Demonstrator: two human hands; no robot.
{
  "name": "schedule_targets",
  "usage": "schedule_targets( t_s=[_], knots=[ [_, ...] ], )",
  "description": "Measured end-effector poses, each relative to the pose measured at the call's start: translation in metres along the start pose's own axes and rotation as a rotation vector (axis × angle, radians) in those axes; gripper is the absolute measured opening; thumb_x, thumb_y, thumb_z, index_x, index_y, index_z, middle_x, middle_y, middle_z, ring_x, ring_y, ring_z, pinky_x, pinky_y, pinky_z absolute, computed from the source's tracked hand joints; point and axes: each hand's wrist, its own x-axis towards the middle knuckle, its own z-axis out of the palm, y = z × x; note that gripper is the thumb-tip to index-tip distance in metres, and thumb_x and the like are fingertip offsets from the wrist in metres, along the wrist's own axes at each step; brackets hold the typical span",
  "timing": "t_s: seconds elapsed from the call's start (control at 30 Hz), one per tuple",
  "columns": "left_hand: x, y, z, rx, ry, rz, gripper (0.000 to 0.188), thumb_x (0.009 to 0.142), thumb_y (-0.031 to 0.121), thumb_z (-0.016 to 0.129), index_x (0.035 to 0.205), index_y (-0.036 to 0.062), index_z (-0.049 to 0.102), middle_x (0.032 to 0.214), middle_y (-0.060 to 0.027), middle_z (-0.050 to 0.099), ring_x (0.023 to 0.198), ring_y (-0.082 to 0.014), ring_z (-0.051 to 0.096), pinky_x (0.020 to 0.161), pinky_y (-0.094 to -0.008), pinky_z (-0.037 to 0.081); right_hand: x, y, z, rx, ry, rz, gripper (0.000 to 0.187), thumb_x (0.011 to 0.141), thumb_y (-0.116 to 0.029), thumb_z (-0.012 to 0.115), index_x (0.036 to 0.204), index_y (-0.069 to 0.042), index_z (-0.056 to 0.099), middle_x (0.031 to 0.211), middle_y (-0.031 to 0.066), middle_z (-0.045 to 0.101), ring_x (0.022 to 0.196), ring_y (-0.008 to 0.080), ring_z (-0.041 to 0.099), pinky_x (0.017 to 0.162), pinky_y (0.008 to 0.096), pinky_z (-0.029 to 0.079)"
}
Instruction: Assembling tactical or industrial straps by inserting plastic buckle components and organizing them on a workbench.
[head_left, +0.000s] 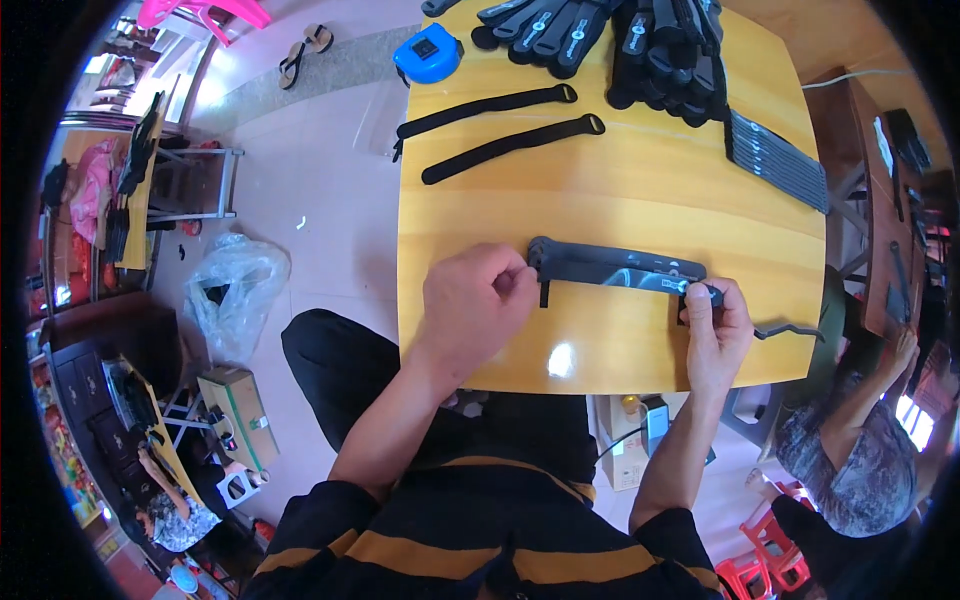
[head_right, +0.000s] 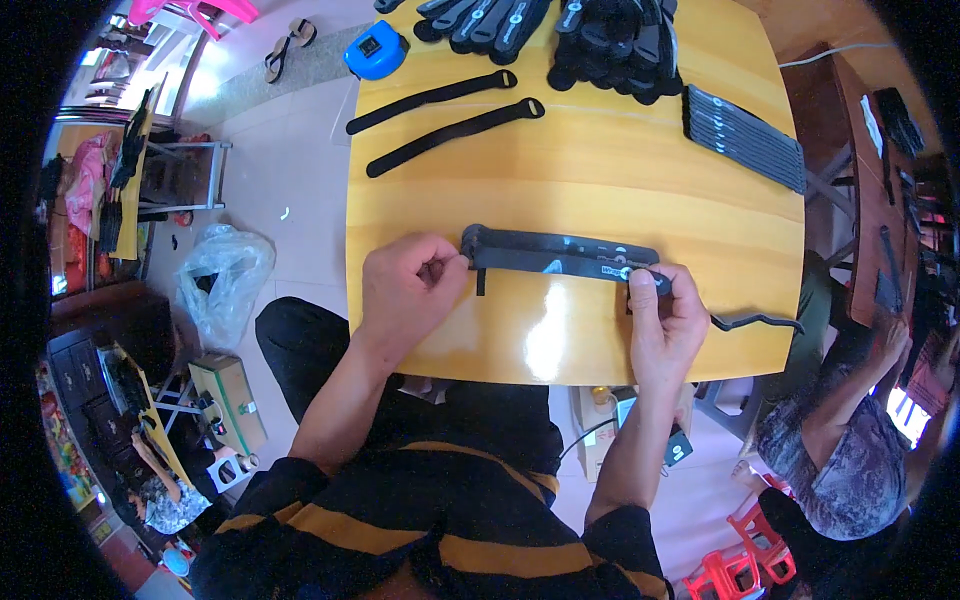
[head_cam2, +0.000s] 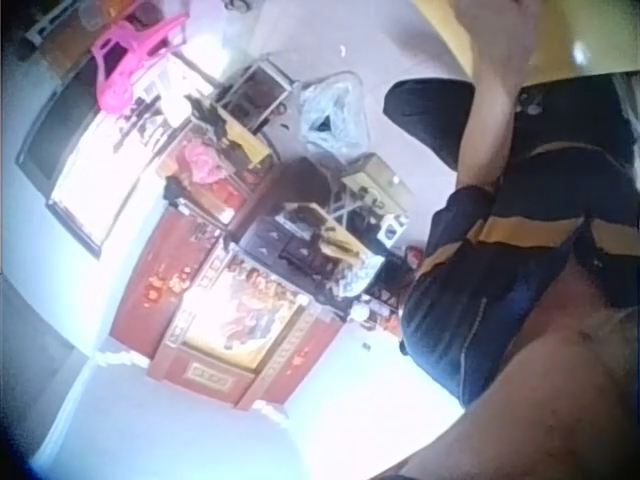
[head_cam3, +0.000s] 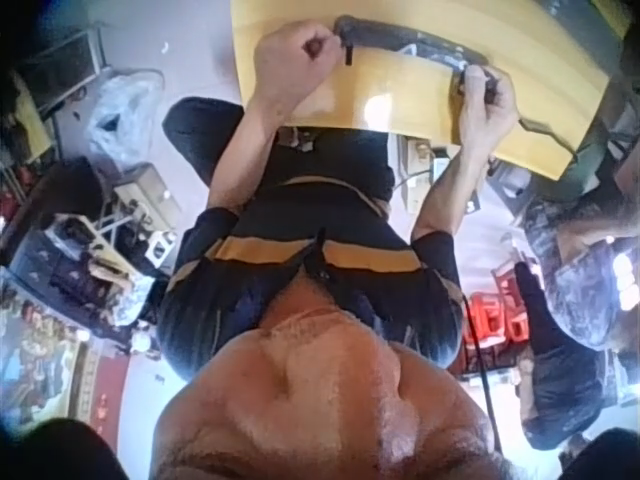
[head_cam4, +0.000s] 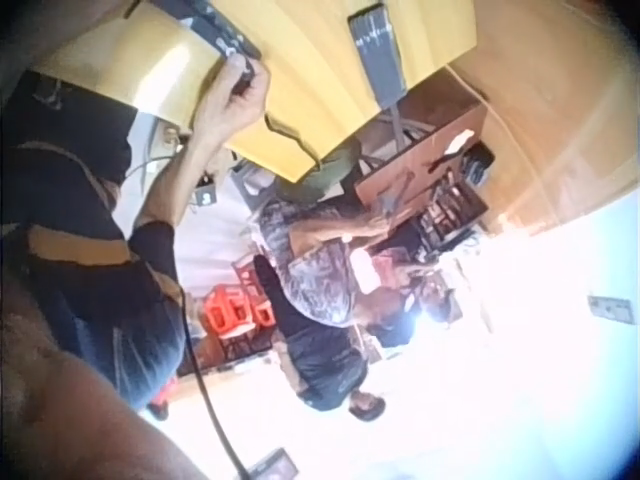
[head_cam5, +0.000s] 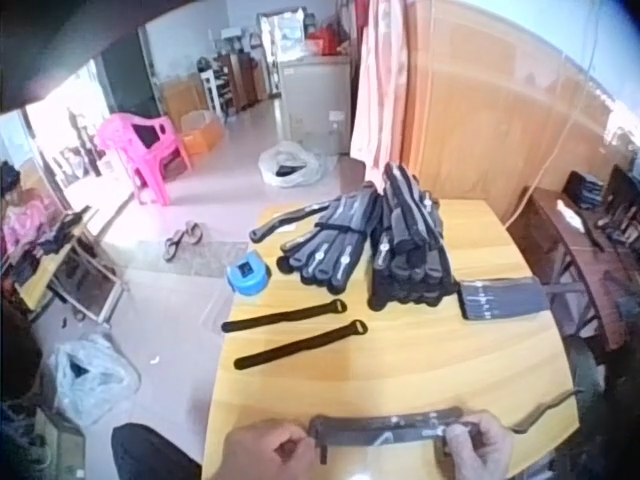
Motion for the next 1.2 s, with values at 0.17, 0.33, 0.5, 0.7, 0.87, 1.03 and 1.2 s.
schedule_targets(
  t_s=[0.17, 0.33, 0.5, 0.7, 0.87, 1.03, 1.2],
  knots=[
    [0.003, -0.003, 0.001, -0.014, -0.028, 0.024, 0.007, 0.081, 0.003, 0.073, 0.077, 0.0002, 0.067, 0.065, -0.0065, 0.064, 0.053, -0.0104, 0.057, 0.05, -0.0257, 0.043, 0.002, -0.001, 0.003, 0.007, 0.014, 0.019, 0.013, 0.097, -0.014, 0.069, 0.094, -0.004, 0.063, 0.078, -0.0048, 0.058, 0.068, 0.0027, 0.05, 0.06, 0.0184, 0.042],
    [0.005, -0.001, -0.001, -0.054, -0.029, -0.033, 0.009, 0.081, 0.004, 0.073, 0.076, 0.0001, 0.066, 0.062, -0.005, 0.064, 0.052, -0.0087, 0.057, 0.05, -0.0247, 0.043, 0.005, -0.002, 0.003, -0.039, 0.022, 0.02, 0.014, 0.097, -0.013, 0.07, 0.091, -0.003, 0.063, 0.074, -0.0047, 0.057, 0.066, 0.0025, 0.048, 0.058, 0.0187, 0.04],
    [0.007, -0.002, 0.0, -0.043, -0.046, -0.028, 0.009, 0.081, 0.004, 0.072, 0.076, 0.0004, 0.066, 0.061, -0.005, 0.063, 0.051, -0.0093, 0.057, 0.05, -0.0254, 0.043, 0.006, -0.004, 0.002, -0.075, -0.005, 0.033, 0.014, 0.098, -0.017, 0.069, 0.093, -0.005, 0.064, 0.076, -0.0051, 0.057, 0.065, 0.0025, 0.049, 0.058, 0.0177, 0.04],
    [0.008, 0.0, 0.0, 0.017, -0.053, -0.027, 0.009, 0.08, 0.005, 0.072, 0.075, 0.0014, 0.066, 0.06, -0.0069, 0.062, 0.05, -0.0126, 0.057, 0.049, -0.0281, 0.042, 0.005, -0.005, 0.006, -0.069, 0.027, 0.04, 0.013, 0.096, -0.012, 0.07, 0.09, -0.003, 0.062, 0.072, -0.0044, 0.057, 0.064, 0.0022, 0.048, 0.056, 0.0189, 0.039],
    [0.009, 0.002, -0.001, 0.04, -0.05, -0.011, 0.01, 0.08, 0.006, 0.072, 0.074, 0.0022, 0.065, 0.059, -0.0071, 0.061, 0.049, -0.0142, 0.057, 0.049, -0.0288, 0.042, 0.006, -0.006, 0.006, -0.086, 0.031, 0.03, 0.013, 0.096, -0.012, 0.07, 0.09, -0.003, 0.063, 0.072, -0.0048, 0.057, 0.064, 0.0022, 0.047, 0.055, 0.0189, 0.038],
    [0.01, 0.002, 0.0, 0.071, -0.072, -0.037, 0.012, 0.078, 0.009, 0.07, 0.071, 0.0048, 0.061, 0.069, -0.0112, 0.066, 0.062, -0.0312, 0.065, 0.056, -0.0398, 0.05, 0.006, -0.007, 0.008, -0.066, 0.041, 0.056, 0.013, 0.096, -0.011, 0.07, 0.089, -0.002, 0.063, 0.072, -0.0057, 0.055, 0.063, 0.0017, 0.046, 0.054, 0.0185, 0.036],
    [0.011, 0.005, -0.001, 0.089, -0.075, -0.027, 0.013, 0.078, 0.008, 0.07, 0.07, 0.005, 0.06, 0.068, -0.0111, 0.065, 0.063, -0.0314, 0.065, 0.057, -0.0402, 0.051, 0.006, -0.002, 0.004, -0.127, 0.013, 0.043, 0.016, 0.098, -0.018, 0.069, 0.091, -0.004, 0.063, 0.072, -0.0061, 0.053, 0.063, 0.0022, 0.047, 0.056, 0.0187, 0.039]
  ],
)
